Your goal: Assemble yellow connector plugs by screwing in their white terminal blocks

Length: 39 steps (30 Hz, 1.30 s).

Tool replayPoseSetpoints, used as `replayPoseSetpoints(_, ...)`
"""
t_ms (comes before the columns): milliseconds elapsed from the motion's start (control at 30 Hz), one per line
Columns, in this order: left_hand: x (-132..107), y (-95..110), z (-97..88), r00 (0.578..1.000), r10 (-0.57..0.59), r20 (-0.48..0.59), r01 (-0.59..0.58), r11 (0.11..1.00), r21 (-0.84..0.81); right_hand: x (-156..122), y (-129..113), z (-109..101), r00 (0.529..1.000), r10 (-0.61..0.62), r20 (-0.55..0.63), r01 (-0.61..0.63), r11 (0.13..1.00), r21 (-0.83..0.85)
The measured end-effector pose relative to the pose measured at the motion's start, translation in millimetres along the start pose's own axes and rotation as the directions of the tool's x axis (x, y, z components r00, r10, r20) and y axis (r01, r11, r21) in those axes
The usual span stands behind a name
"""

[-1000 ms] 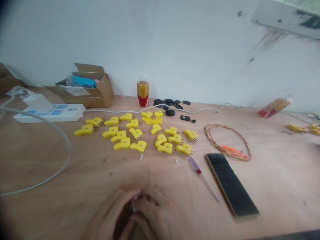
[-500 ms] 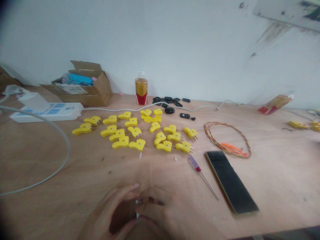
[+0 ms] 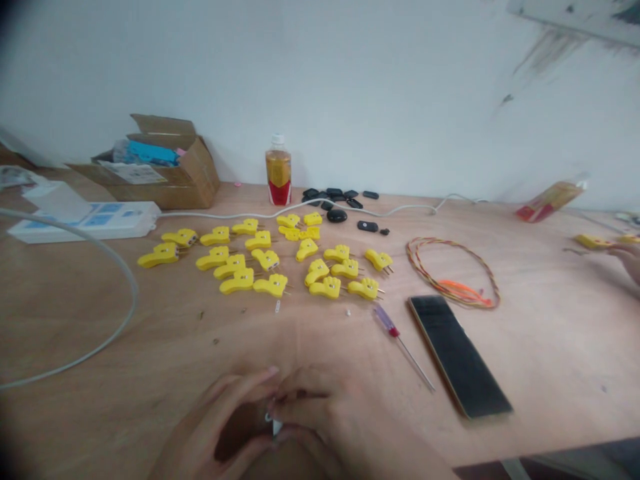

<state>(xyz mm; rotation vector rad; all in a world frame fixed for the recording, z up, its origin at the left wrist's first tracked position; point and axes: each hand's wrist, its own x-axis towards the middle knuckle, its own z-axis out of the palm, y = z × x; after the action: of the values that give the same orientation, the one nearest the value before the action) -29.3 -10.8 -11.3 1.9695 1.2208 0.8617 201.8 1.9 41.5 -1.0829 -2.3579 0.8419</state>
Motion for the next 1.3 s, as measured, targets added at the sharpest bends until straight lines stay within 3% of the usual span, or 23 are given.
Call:
replayPoseSetpoints(200, 0, 2, 0.3, 0.998, -0.04, -0.051, 0.039, 0.999, -0.011, -5, 5, 3, 0.998, -0.018, 0.063, 0.022, 0.997, -0.067)
replayPoseSetpoints(333, -2, 0, 2.0, 0.995, -0.069, -0.067, 0.069, 0.998, 0.007, -11, 11, 5, 0.988, -0.144, 0.063, 0.156, 0.952, -0.262)
replayPoseSetpoints(467, -4, -3, -2.2, 0.989, -0.094, -0.11, 0.098, 0.995, 0.028, -18, 10, 10, 0.969, -0.236, -0.068, 0.197, 0.913, -0.357)
replayPoseSetpoints(567, 10, 7, -19.2, 0.986, -0.075, -0.147, 0.081, 0.996, 0.035, -25, 11, 15, 0.946, -0.279, -0.163, 0.211, 0.915, -0.343)
replayPoseSetpoints(667, 57, 28, -42.2, 0.992, 0.038, -0.123, -0.012, 0.979, 0.206, -35, 19, 17, 0.924, -0.323, -0.206, 0.221, 0.889, -0.402)
replayPoseSetpoints(767, 137, 46, -54.4, 0.985, 0.159, -0.072, -0.118, 0.909, 0.4, -43, 28, 19, 0.916, -0.341, -0.21, 0.211, 0.856, -0.472)
replayPoseSetpoints(867, 224, 50, -47.9, 0.986, 0.15, 0.068, -0.163, 0.828, 0.537, -44, 36, 27, 0.914, -0.318, -0.252, 0.177, 0.872, -0.457)
replayPoseSetpoints(967, 289, 43, -31.1, 0.97, 0.166, 0.18, -0.239, 0.8, 0.55, -42, 37, 36, 0.891, -0.285, -0.353, 0.118, 0.897, -0.426)
replayPoseSetpoints(1100, 326, 25, -13.5, 0.953, 0.136, 0.271, -0.27, 0.787, 0.554, -43, 32, 39, 0.864, -0.186, -0.468, 0.056, 0.959, -0.278)
replayPoseSetpoints(1300, 329, 7, -7.7, 0.958, 0.131, 0.255, -0.255, 0.798, 0.546, -50, 32, 30, 0.879, 0.043, -0.475, -0.138, 0.976, -0.168)
